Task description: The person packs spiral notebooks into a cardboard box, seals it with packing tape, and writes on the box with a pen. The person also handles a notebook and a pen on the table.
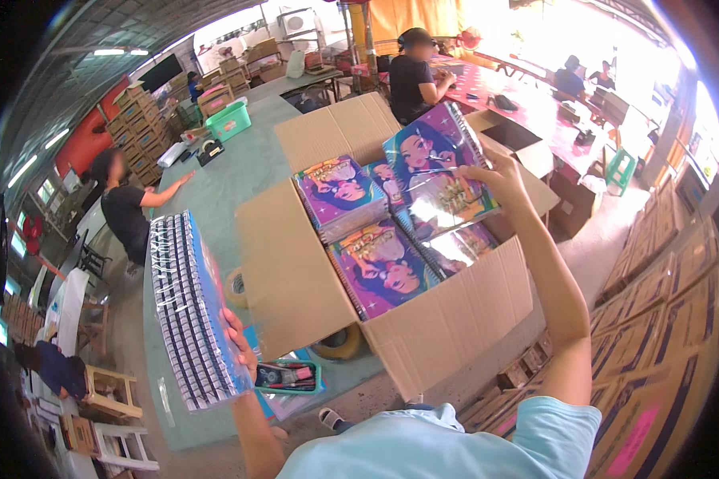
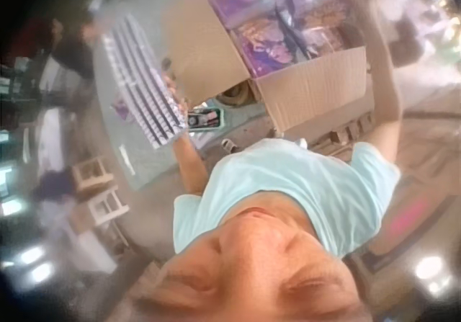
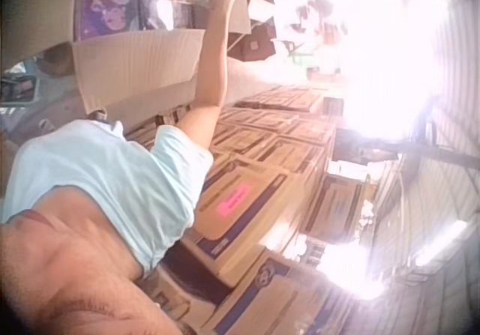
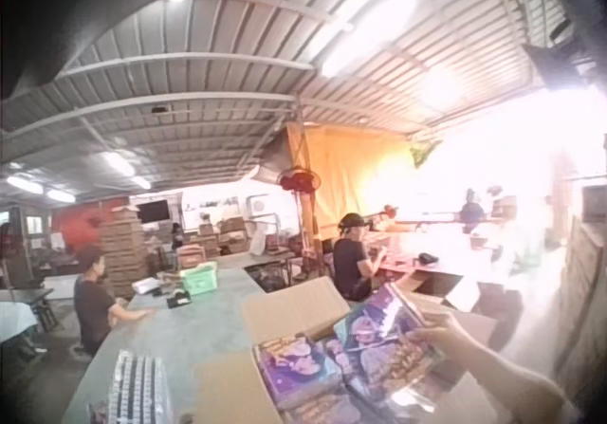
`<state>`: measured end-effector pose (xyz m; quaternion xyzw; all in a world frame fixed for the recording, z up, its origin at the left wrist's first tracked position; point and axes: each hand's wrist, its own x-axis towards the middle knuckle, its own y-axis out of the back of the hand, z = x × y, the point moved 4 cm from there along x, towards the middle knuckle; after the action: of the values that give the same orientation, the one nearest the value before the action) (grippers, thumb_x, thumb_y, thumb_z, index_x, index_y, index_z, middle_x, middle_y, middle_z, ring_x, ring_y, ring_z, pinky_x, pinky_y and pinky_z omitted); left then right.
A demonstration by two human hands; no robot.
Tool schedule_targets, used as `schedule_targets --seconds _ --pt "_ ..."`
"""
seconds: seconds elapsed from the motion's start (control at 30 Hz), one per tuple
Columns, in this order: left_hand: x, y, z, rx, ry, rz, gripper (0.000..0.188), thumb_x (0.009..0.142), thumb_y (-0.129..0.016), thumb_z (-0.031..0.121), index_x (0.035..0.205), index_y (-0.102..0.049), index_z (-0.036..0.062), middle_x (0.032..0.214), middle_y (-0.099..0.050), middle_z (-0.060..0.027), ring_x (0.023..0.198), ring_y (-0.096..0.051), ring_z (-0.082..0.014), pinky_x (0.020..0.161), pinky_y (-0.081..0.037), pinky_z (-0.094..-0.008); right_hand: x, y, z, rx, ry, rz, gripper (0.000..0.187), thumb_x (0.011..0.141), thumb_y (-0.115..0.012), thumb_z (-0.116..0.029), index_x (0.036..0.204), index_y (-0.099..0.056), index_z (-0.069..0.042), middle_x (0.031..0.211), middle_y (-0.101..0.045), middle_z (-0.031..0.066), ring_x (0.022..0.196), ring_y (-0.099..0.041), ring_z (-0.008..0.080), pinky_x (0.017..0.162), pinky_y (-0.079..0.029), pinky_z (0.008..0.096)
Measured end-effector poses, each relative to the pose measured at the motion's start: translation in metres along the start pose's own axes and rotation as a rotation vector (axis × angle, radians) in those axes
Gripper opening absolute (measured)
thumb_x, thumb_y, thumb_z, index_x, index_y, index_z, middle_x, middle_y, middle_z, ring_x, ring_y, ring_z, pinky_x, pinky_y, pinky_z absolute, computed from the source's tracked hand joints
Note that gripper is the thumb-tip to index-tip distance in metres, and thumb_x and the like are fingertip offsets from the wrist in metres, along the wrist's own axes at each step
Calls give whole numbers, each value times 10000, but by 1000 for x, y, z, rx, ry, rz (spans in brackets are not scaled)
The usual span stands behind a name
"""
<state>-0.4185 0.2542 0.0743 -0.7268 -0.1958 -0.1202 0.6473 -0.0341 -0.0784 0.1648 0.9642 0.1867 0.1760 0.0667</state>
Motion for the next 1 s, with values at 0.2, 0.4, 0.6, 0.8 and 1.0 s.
schedule_targets --seconds 0.2,0.4,0.6,0.8,1.0 --pt "20 -7 -34 261 -123 -20 623 883 -586 241 1428 -312 120 1482 -288 -67 1300 -398 -334 933 -426 -562 35 -42 47 -1063 496 -264 706 753 -720 -228 1375 -421 -77 1354 -451 191 1246 -432 306 1024 -365 408" --pt "27 16 -27 218 -376 134 566 915 -502 318 1402 -349 75 1463 -317 -150 1315 -372 -347 1024 -344 -558 39 -72 79 -900 653 -682 658 703 -665 -60 1330 -486 -145 1372 -421 184 1214 -443 377 999 -399 446" --pt "72 10 -51 646 -451 310 498 908 -475 319 1296 -444 9 1244 -531 -190 1115 -533 -337 957 -411 -508 85 -95 95 -905 754 -604 626 693 -633 8 1289 -518 -146 1360 -443 150 1201 -451 347 958 -432 466" --pt "105 27 -85 1029 -393 590 381 870 -570 228 1160 -552 -19 1131 -612 -159 1014 -614 -274 887 -491 -394 41 -105 33 -330 311 -565 708 822 -658 -365 1430 -348 -178 1339 -452 235 1236 -457 350 955 -444 466" --pt "137 47 -126 1246 -191 555 744 886 -611 257 1456 -186 39 1433 -322 -172 1313 -354 -269 1060 -326 -391 -43 -102 -8 423 -302 -656 824 846 -666 -270 1451 -182 14 1242 -519 195 1057 -565 214 887 -476 317"
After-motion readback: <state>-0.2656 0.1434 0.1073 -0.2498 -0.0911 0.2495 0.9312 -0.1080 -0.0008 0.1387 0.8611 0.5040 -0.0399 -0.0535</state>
